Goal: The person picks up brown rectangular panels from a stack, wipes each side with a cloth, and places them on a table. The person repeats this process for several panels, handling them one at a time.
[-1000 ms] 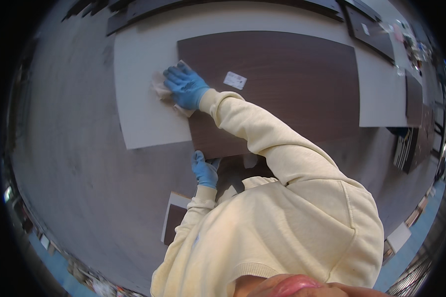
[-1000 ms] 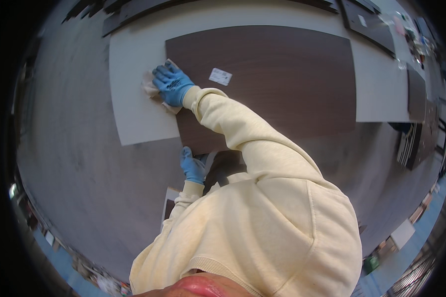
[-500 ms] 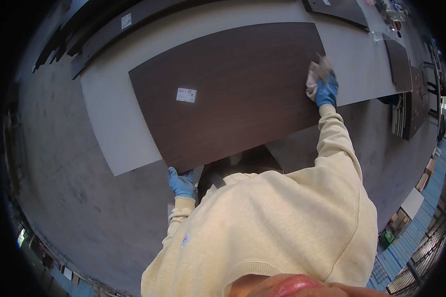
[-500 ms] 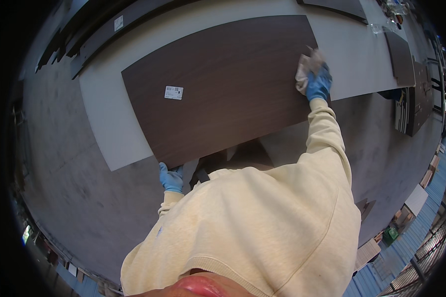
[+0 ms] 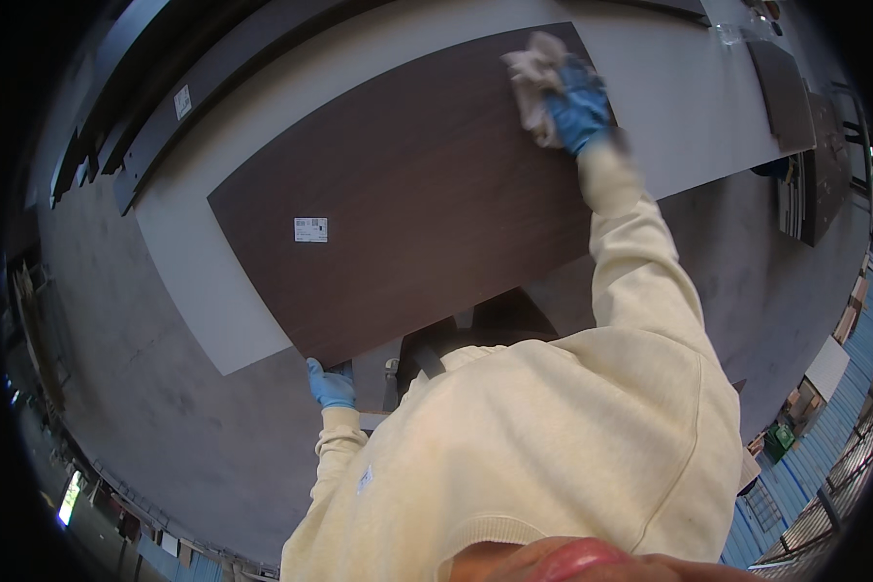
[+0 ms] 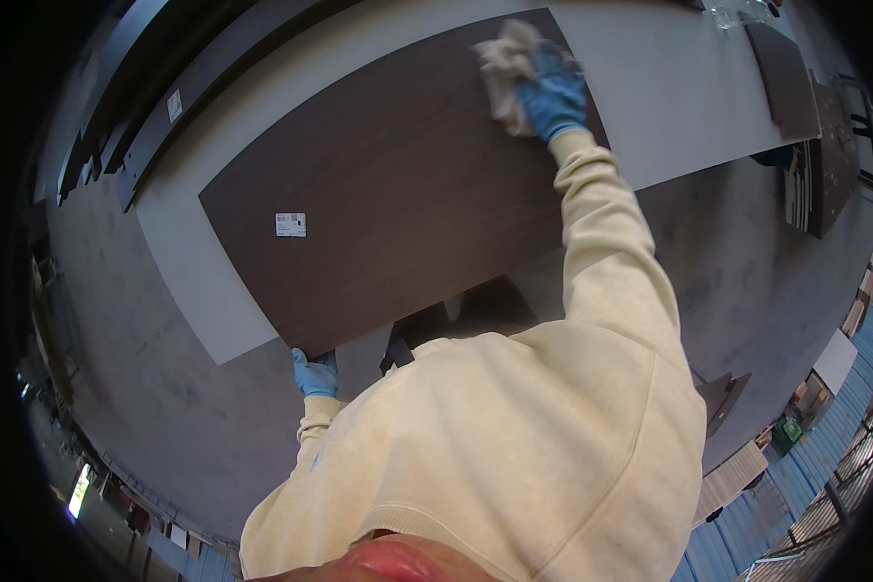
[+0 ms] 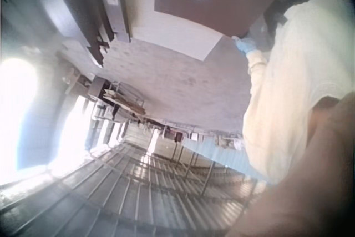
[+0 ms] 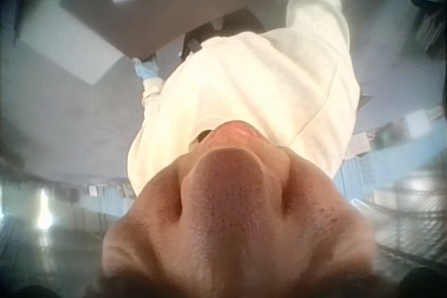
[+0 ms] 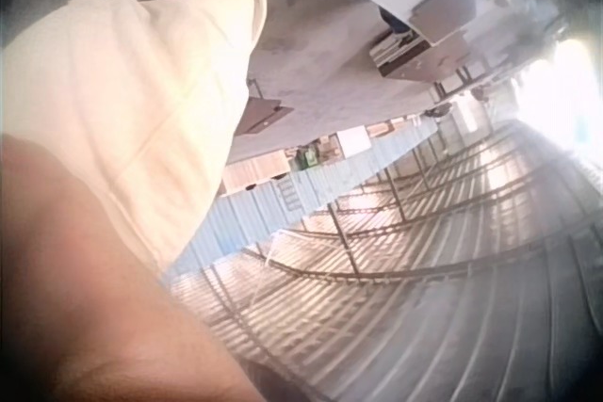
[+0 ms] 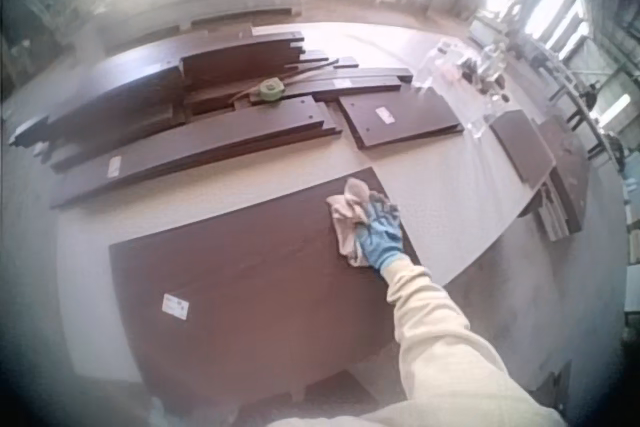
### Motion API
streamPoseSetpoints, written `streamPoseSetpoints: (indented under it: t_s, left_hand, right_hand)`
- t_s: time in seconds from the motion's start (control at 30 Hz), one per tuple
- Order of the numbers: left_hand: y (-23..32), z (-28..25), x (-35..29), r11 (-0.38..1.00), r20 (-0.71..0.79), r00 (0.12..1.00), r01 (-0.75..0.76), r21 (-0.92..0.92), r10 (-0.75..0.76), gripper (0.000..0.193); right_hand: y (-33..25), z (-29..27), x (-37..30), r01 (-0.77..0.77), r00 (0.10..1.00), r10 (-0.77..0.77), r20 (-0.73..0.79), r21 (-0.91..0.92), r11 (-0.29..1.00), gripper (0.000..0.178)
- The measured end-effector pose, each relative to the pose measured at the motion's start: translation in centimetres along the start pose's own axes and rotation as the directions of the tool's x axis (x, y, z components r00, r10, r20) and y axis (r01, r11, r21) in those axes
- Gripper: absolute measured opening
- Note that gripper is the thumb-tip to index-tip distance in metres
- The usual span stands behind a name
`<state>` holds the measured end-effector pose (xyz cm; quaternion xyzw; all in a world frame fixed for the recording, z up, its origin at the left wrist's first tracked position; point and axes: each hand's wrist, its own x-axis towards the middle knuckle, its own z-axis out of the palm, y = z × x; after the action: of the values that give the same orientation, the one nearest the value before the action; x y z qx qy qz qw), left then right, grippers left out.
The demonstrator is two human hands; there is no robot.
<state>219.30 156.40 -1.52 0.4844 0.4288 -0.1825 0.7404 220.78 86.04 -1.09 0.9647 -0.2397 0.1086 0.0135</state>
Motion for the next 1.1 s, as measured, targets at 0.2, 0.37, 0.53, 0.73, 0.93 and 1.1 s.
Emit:
streamPoseSetpoints:
  t_s: [0.2, 0.37, 0.53, 0.73, 0.93, 1.1]
  left_hand:
    - [-0.5, 0.2, 0.0, 0.999, -0.076, 0.997, -0.023, -0.046, 0.019, 0.055]
    - [-0.2, -0.2, 0.2, 0.999, -0.072, 0.997, -0.003, -0.049, -0.001, 0.053]
    - [0.0, -0.6, 0.0, 0.999, -0.023, 1.000, 0.002, -0.043, -0.003, 0.046]
    - [0.0, 0.3, -1.0, 0.999, -0.007, 1.000, 0.029, -0.045, -0.029, 0.048]
    - [0.6, 0.8, -1.8, 0.986, 0.144, 0.987, 0.094, -0.135, -0.074, 0.056]
    - [2.1, 1.2, -2.6, 0.916, 0.190, 0.964, 0.241, -0.322, -0.187, 0.066]
  right_hand:
    - [-2.6, -0.6, -0.5, -0.201, 0.980, 0.200, -0.018, -0.147, 0.969, 0.074]
    - [-9.9, -1.3, -2.7, 0.468, 0.876, -0.481, 0.033, 0.178, 0.866, 0.058]
    - [3.0, 1.4, 3.7, -0.346, 0.937, 0.345, -0.057, -0.020, 0.938, 0.075]
    - [-13.6, 4.2, 5.9, -0.175, 0.982, 0.176, -0.071, 0.024, 0.984, 0.096]
    - [-48.2, -3.3, -5.6, 0.495, 0.842, -0.533, -0.088, 0.519, 0.697, 0.073]
    - [-52.2, -6.1, -15.1, 0.732, 0.545, -0.836, -0.067, 0.525, 0.435, 0.081]
